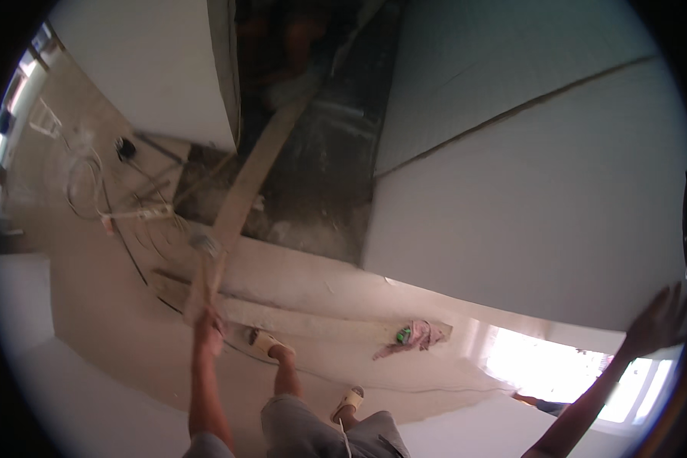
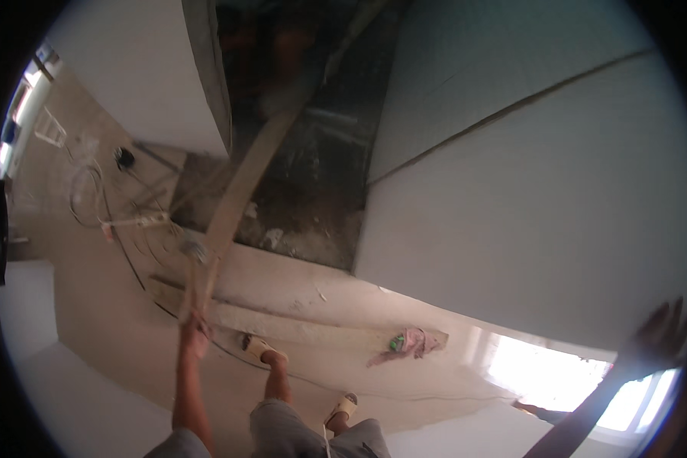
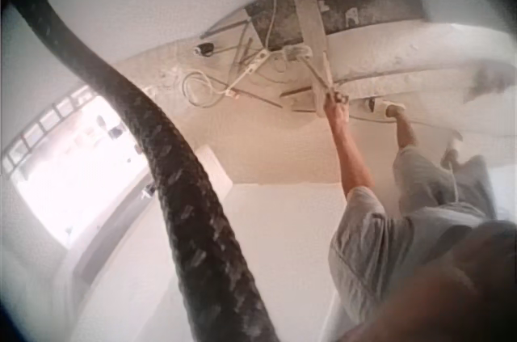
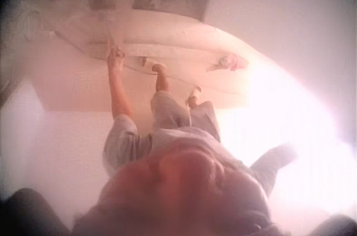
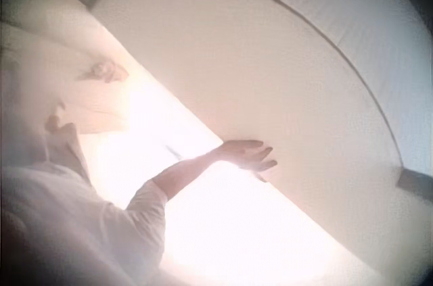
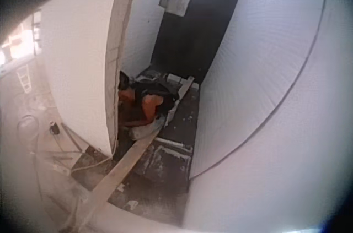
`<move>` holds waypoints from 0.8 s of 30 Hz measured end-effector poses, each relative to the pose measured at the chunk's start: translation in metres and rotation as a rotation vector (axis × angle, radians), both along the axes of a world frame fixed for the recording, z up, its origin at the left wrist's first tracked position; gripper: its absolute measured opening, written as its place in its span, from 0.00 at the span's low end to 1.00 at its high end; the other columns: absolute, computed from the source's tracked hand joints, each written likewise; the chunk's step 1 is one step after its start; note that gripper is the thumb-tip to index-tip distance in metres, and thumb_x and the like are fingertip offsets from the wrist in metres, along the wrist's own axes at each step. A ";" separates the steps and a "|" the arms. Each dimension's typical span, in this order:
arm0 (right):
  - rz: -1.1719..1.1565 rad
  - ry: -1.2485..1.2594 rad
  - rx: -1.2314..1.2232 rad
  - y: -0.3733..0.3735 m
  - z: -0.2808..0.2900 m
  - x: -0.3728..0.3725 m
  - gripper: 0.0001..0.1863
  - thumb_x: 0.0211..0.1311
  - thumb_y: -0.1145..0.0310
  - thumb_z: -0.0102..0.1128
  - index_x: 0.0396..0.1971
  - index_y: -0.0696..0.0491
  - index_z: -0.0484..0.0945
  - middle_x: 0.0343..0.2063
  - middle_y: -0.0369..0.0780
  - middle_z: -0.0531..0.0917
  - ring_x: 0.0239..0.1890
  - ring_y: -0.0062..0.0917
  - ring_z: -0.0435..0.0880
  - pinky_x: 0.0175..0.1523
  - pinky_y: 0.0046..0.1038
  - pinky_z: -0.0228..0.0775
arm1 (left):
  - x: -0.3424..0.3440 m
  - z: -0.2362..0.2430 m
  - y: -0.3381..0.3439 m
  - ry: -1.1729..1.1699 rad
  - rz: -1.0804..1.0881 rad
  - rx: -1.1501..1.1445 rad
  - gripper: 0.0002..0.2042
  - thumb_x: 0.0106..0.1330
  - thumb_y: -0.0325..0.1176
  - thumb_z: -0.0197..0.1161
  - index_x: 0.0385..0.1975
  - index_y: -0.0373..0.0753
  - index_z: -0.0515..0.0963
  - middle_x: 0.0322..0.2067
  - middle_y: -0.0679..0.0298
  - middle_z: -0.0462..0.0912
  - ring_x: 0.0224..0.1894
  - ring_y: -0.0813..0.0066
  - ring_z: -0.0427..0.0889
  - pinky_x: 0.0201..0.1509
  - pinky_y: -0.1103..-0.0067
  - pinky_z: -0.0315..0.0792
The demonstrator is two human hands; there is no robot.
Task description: The person kneels on the floor and uses a trowel to spread cement from a bucket onto the floor. They place a white tile, tap it with a hammer, and use a wooden stick to adjust the gap between tiles. The person continues applying cement and adjusting tiles along the edge of the floor.
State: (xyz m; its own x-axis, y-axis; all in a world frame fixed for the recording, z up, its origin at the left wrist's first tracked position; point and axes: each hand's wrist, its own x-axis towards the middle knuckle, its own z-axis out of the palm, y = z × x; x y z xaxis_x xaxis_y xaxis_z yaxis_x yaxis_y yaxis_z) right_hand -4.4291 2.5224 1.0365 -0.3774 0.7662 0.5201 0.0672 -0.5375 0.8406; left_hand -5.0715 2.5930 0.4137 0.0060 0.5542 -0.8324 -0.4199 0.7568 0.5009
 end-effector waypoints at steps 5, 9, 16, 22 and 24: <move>0.268 0.311 0.179 -0.009 -0.022 -0.030 0.23 0.61 0.58 0.63 0.57 0.42 0.76 0.62 0.41 0.72 0.67 0.35 0.67 0.73 0.56 0.40 | 0.041 0.085 -0.103 -0.059 -0.471 -0.003 0.12 0.70 0.41 0.55 0.33 0.38 0.70 0.18 0.71 0.66 0.18 0.80 0.66 0.26 0.76 0.72; 0.697 1.061 -0.138 0.006 -0.133 -0.134 0.30 0.54 0.56 0.68 0.59 0.47 0.73 0.65 0.46 0.66 0.69 0.40 0.62 0.72 0.55 0.45 | 0.047 0.177 -0.169 0.100 -0.874 -0.067 0.15 0.72 0.45 0.54 0.37 0.36 0.71 0.21 0.70 0.69 0.20 0.81 0.69 0.31 0.75 0.75; 0.537 1.804 -1.129 -0.259 -0.299 -0.206 0.38 0.49 0.49 0.71 0.58 0.52 0.71 0.59 0.49 0.70 0.65 0.43 0.66 0.71 0.51 0.47 | 0.167 0.315 -0.252 0.123 -1.628 0.394 0.24 0.71 0.55 0.51 0.39 0.34 0.72 0.24 0.67 0.74 0.26 0.79 0.76 0.32 0.78 0.73; 0.348 2.011 -0.696 -0.399 -0.322 -0.152 0.22 0.43 0.62 0.74 0.36 0.53 0.73 0.32 0.43 0.79 0.39 0.42 0.79 0.45 0.43 0.69 | 0.277 0.368 -0.306 -0.124 -1.766 0.513 0.22 0.73 0.52 0.50 0.36 0.35 0.71 0.22 0.69 0.73 0.23 0.79 0.73 0.30 0.80 0.70; 0.312 2.049 -0.494 -0.434 -0.312 -0.134 0.18 0.48 0.63 0.73 0.31 0.54 0.72 0.24 0.44 0.79 0.29 0.44 0.80 0.34 0.41 0.70 | 0.320 0.377 -0.328 -0.158 -1.594 0.405 0.20 0.73 0.48 0.53 0.47 0.34 0.70 0.27 0.68 0.74 0.27 0.79 0.74 0.32 0.78 0.71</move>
State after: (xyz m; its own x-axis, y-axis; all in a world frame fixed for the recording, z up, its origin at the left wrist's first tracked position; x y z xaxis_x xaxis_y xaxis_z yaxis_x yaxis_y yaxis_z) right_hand -4.5631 2.0888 0.7241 0.2092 0.9744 0.0828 0.8614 -0.1435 -0.4873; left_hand -4.7511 2.2650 0.7907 0.8110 0.0750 -0.5802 0.5395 0.2877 0.7913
